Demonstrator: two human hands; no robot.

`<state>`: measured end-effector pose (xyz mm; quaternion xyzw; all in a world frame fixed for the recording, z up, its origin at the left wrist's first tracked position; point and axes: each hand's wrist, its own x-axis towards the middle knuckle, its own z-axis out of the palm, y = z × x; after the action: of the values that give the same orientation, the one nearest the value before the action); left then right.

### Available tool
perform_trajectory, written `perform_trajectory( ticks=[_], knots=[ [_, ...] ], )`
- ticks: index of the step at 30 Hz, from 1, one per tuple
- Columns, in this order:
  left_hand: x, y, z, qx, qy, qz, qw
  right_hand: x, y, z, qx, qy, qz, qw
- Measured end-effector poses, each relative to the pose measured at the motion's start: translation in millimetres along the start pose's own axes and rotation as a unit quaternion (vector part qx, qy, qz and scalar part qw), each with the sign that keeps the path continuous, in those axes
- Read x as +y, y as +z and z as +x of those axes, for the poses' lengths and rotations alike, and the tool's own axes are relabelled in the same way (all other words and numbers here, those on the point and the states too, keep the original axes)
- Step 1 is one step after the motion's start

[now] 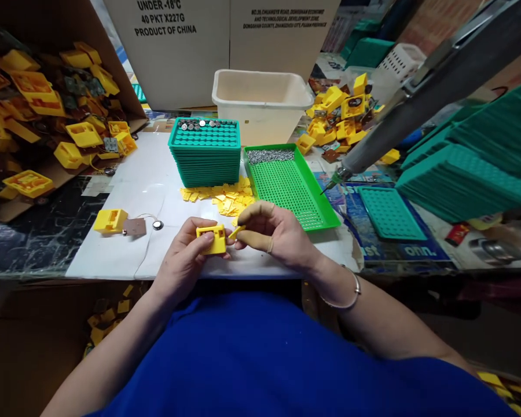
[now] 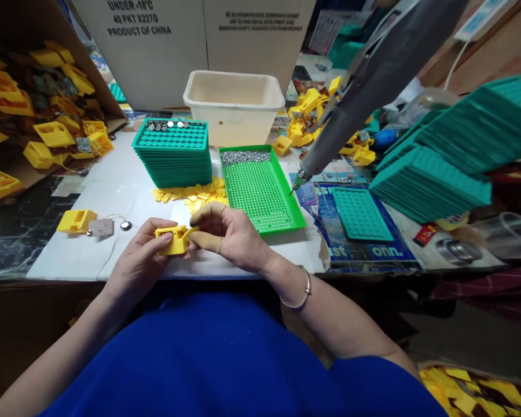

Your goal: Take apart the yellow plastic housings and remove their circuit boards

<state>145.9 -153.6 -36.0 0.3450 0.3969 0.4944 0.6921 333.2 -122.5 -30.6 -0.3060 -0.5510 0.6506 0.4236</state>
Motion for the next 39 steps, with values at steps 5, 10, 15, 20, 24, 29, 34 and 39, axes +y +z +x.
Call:
perform_trajectory(
  ticks=[5, 10, 15, 20, 24, 29, 34, 39],
  knots=[
    [3, 9, -2, -0.015, 0.008, 0.014, 1.000, 9, 0, -9, 0.071, -0.149, -0.206, 0.965],
    [2, 11, 2, -0.032, 0.001, 0.013, 0.999, 12, -2, -12, 0.075, -0.278, -0.362, 0.887],
    [2, 10, 5, -0.037, -0.006, 0.009, 0.999, 13, -9, -14, 0.054, -0.314, -0.390, 0.864],
    [4, 8, 9, -0.088, -0.068, 0.000, 0.994, 15, -17, -21, -0.022, -0.374, -0.531, 0.760],
    [-1, 8, 10, -0.070, -0.059, 0.015, 0.996, 14, -13, -20, 0.052, -0.264, -0.438, 0.858],
    [-10, 8, 5, -0.087, 0.016, 0.135, 0.987, 6, 2, -15, 0.099, -0.081, -0.194, 0.973],
    [-16, 10, 2, -0.091, 0.135, 0.300, 0.940, 15, 11, -14, 0.131, -0.062, -0.188, 0.971],
    [-17, 9, 0, -0.099, 0.187, 0.385, 0.898, 10, 8, -16, 0.109, -0.056, -0.285, 0.951]
  ],
)
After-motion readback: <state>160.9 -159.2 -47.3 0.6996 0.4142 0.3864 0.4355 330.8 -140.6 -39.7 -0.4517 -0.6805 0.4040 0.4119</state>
